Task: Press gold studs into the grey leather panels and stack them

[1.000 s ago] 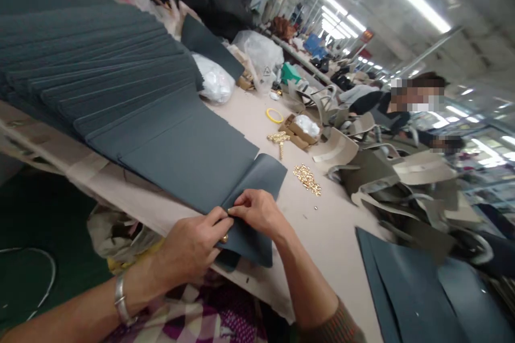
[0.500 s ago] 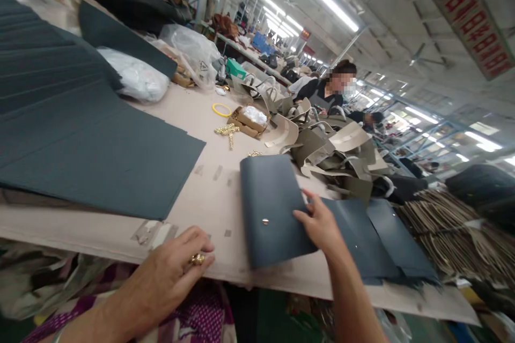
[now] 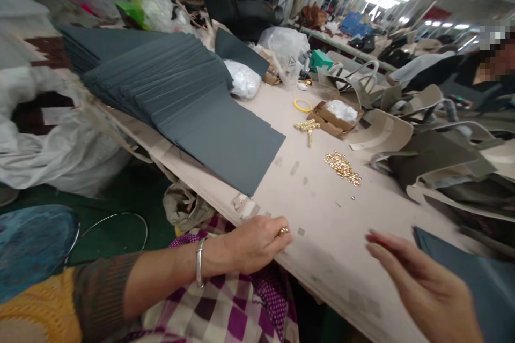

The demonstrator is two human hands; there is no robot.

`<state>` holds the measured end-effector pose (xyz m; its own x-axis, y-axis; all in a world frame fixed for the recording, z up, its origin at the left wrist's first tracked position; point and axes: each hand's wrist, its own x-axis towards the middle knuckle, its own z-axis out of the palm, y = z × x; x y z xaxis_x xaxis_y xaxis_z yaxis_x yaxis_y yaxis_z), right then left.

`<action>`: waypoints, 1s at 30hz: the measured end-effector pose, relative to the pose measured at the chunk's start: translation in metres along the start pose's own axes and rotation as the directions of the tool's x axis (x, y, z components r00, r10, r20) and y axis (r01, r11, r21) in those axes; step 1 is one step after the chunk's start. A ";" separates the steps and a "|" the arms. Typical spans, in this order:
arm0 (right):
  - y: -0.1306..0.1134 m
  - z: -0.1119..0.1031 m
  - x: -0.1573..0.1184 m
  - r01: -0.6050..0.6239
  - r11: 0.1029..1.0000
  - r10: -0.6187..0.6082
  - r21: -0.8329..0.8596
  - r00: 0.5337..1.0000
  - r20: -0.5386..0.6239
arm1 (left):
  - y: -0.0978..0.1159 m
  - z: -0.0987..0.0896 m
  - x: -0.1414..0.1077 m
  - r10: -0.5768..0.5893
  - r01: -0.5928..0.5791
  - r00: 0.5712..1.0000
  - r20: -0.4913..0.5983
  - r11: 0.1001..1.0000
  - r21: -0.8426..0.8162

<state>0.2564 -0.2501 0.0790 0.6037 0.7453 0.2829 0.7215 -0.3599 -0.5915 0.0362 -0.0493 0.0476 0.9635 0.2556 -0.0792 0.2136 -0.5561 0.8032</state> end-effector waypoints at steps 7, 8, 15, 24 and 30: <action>-0.100 0.111 0.018 0.349 0.859 -0.456 0.376 0.854 0.251 | -0.017 -0.013 -0.014 -0.057 0.063 0.995 -0.081 0.995 0.076; -0.107 0.118 0.021 0.361 0.843 -0.479 0.400 0.842 0.250 | -0.020 -0.017 -0.017 -0.089 0.095 0.992 -0.093 0.994 0.059; -0.133 0.162 0.048 0.073 0.884 -0.296 0.462 0.852 0.432 | -0.047 -0.049 -0.053 -0.276 0.219 0.922 -0.273 0.951 -0.220; -0.147 0.233 0.142 0.358 0.930 -0.364 0.085 0.865 0.344 | -0.096 -0.060 -0.080 -0.628 0.118 0.589 -0.509 0.689 -0.715; -0.145 0.214 0.128 0.233 0.949 -0.315 0.214 0.660 0.682 | -0.093 -0.061 -0.078 -0.531 -0.077 0.706 -0.469 0.600 -0.796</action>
<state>0.1561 0.0172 0.0395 -0.0603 0.9881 -0.1415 0.7526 -0.0481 -0.6567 -0.0689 0.0305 0.0147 0.4913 0.8464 -0.2056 -0.0746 0.2761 0.9582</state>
